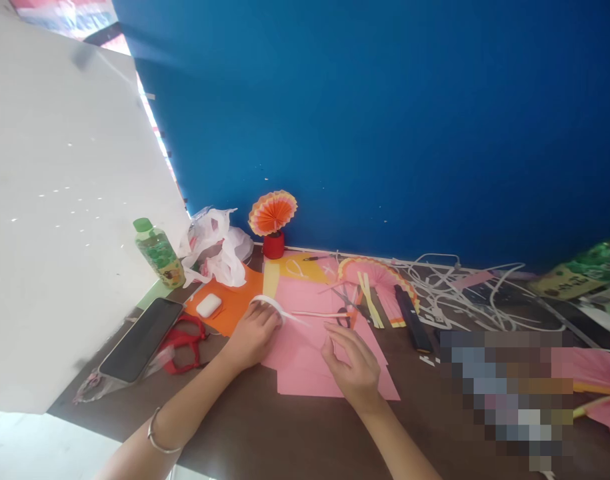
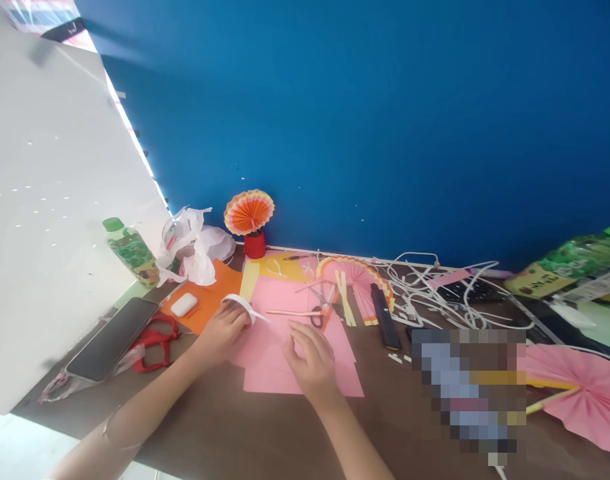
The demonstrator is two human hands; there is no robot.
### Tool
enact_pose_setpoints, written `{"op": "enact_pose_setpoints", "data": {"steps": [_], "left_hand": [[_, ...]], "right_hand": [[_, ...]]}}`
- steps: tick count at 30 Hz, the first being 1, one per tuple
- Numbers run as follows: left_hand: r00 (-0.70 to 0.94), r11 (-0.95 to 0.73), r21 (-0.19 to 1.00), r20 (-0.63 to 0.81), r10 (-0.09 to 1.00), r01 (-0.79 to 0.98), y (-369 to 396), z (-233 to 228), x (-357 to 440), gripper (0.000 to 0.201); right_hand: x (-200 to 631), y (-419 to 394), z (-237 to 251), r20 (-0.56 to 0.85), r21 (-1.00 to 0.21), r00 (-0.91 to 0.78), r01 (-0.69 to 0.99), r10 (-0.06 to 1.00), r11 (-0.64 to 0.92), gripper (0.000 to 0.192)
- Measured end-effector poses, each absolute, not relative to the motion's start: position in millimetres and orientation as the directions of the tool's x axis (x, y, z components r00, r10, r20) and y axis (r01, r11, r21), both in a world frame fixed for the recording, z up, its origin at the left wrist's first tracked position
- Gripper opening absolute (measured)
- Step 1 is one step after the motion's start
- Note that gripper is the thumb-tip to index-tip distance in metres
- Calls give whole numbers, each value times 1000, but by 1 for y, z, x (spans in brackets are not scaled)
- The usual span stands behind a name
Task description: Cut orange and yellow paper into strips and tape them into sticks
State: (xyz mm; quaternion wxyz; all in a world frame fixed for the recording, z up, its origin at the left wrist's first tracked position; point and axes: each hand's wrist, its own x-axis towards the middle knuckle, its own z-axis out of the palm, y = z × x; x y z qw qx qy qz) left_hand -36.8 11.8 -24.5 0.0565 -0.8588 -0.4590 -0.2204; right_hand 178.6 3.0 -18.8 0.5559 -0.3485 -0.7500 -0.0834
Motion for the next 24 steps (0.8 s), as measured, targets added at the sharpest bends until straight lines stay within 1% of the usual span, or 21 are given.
{"op": "enact_pose_setpoints", "data": {"steps": [3, 9, 11, 12, 14, 16, 17, 18, 19, 20, 21, 22, 24], "left_hand": [[448, -532, 93, 430, 784, 841, 13, -27, -37, 11], [397, -465, 81, 403, 824, 882, 17, -39, -41, 25], [360, -442, 146, 386, 849, 885, 16, -39, -42, 33], [337, -433, 206, 378, 862, 877, 16, -38, -42, 36], [279, -413, 380, 359, 891, 828, 15, -35, -42, 38], [189, -355, 621, 319, 929, 699, 15, -31, -41, 31], [128, -303, 750, 283, 950, 588, 15, -30, -40, 30], [68, -239, 862, 234, 970, 447, 16, -29, -39, 34], [13, -171, 940, 175, 984, 295, 17, -28, -38, 41], [-28, -112, 982, 118, 993, 154, 18, -28, -37, 46], [-61, -68, 997, 71, 996, 42, 19, -28, -37, 49], [-85, -40, 998, 37, 996, -39, 20, -28, -36, 49], [-106, -19, 992, 5, 994, -127, 20, -28, -34, 46]], "right_hand": [[180, 4, -18, 900, -254, -132, 615, 415, 746, 28], [184, 6, -20, 887, -292, -109, 621, 449, 727, 25], [184, 5, -20, 880, -311, -97, 621, 465, 719, 25], [185, 5, -20, 876, -320, -95, 619, 473, 717, 24], [185, 5, -20, 867, -337, -93, 613, 489, 715, 22], [186, 5, -20, 863, -353, -84, 607, 499, 712, 21], [187, 5, -21, 861, -363, -74, 604, 503, 710, 20], [187, 5, -21, 857, -377, -63, 598, 511, 707, 20], [187, 5, -21, 849, -401, -50, 587, 526, 703, 19], [186, 5, -21, 833, -438, -35, 566, 552, 698, 17], [185, 5, -21, 806, -496, -14, 531, 592, 687, 14], [184, 4, -21, 763, -571, 13, 484, 646, 664, 12], [180, 4, -20, 628, -741, 71, 356, 775, 569, 9]]}}
